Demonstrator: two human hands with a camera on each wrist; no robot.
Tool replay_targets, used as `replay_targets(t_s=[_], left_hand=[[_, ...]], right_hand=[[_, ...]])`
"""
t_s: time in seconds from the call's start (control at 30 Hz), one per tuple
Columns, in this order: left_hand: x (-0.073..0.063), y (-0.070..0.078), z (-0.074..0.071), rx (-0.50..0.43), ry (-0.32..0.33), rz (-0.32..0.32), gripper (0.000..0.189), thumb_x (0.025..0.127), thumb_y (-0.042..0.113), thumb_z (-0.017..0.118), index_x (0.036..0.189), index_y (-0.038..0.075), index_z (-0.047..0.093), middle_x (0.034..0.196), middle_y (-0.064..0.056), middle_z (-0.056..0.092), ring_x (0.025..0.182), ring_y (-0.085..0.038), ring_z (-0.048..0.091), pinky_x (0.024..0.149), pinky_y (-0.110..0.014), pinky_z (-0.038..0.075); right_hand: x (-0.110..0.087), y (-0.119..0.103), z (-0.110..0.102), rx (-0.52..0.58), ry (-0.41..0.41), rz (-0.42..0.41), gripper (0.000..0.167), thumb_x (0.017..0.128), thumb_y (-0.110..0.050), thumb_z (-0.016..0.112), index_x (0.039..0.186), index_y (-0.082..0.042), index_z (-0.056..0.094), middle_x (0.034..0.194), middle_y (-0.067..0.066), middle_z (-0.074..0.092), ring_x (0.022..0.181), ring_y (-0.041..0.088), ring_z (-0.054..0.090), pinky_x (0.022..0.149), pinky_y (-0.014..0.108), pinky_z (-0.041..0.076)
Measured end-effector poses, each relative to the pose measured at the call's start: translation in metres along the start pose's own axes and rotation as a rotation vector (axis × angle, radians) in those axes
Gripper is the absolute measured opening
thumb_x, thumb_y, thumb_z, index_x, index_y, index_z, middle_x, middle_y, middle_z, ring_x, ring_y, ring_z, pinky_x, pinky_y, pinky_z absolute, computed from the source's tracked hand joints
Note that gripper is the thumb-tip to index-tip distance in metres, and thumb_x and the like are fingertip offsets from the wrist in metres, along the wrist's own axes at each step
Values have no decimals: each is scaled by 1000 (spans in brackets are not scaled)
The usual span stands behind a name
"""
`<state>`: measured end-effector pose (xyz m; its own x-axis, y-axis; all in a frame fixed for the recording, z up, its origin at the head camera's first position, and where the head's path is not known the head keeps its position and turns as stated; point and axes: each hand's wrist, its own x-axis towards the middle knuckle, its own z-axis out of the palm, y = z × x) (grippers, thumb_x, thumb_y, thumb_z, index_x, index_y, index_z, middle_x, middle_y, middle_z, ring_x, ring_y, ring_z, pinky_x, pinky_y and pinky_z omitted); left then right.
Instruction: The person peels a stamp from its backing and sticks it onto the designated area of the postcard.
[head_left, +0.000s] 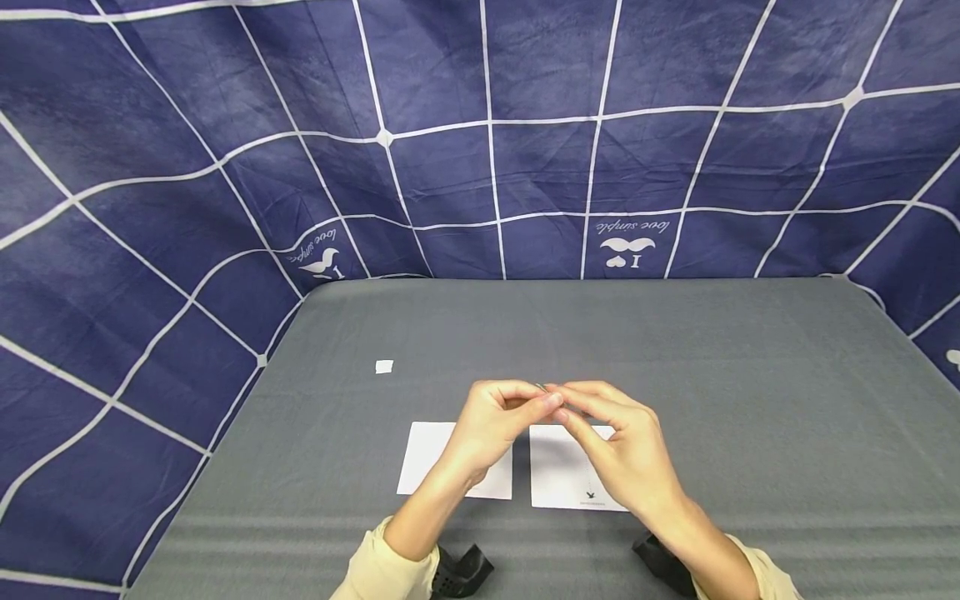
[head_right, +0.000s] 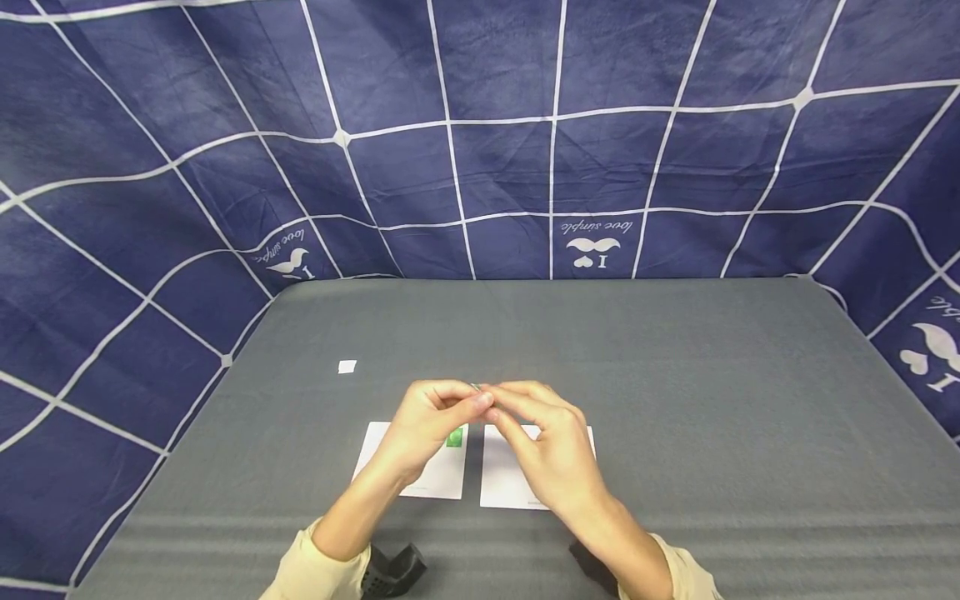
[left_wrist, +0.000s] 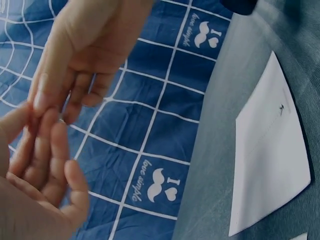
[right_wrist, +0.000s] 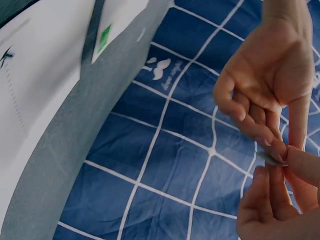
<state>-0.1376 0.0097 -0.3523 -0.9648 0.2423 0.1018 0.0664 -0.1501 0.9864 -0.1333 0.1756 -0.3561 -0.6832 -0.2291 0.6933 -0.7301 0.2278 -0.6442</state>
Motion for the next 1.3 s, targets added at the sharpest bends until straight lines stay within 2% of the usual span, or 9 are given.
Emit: replay_targets(t_s=[0.13, 0.27, 0.5, 0.63, 0.83, 1.1, 1.3], left_hand=[[-1, 0, 1, 27, 7, 70, 20, 87, 1, 67, 92, -18, 65, 86, -6, 70, 84, -15, 66, 80, -37, 52], [-1, -1, 1, 33, -3, 103, 20, 87, 1, 67, 90, -18, 64, 87, -11, 70, 85, -16, 66, 80, -37, 52], [-1, -1, 1, 33, -1, 117, 15, 87, -1, 65, 82, -15, 64, 81, -10, 68, 79, -16, 65, 78, -34, 52], [0, -2, 0, 38, -10, 128, 17, 87, -2, 65, 85, -18, 61, 83, -11, 68, 79, -14, 65, 77, -33, 52], [0, -4, -1, 54, -30, 120, 20, 88, 1, 65, 87, -19, 61, 81, 0, 68, 78, -12, 64, 77, -30, 51], [0, -5, -2, 26, -37, 129, 32, 90, 10, 66, 84, -20, 58, 76, 7, 67, 77, -10, 63, 76, -29, 50], [1, -7, -3, 13, -57, 134, 34, 90, 12, 67, 85, -21, 58, 78, 6, 67, 77, -10, 64, 76, -28, 49]], right_hand=[[1, -6, -5, 90, -58, 129, 29, 80, 8, 71, 107, -2, 72, 99, 0, 70, 87, 10, 64, 70, 20, 49], [2, -9, -8, 140, -91, 223, 26, 84, 4, 69, 108, -4, 72, 100, -1, 70, 88, 10, 64, 70, 22, 49], [2, -13, -8, 102, -85, 194, 25, 83, 2, 71, 107, -5, 73, 99, -3, 69, 85, 11, 62, 69, 23, 48], [2, -13, -10, 151, -103, 234, 25, 84, 1, 70, 108, -5, 72, 100, -2, 69, 87, 12, 63, 70, 24, 49], [3, -14, -13, 260, -126, 331, 25, 86, 0, 69, 110, -4, 71, 103, 2, 68, 93, 16, 63, 75, 27, 51], [3, -16, -12, 205, -120, 266, 24, 85, 1, 69, 108, -4, 72, 102, 0, 68, 88, 13, 63, 70, 25, 50], [3, -17, -14, 293, -141, 340, 25, 86, 1, 68, 111, -2, 70, 105, 4, 67, 93, 15, 64, 77, 26, 51]])
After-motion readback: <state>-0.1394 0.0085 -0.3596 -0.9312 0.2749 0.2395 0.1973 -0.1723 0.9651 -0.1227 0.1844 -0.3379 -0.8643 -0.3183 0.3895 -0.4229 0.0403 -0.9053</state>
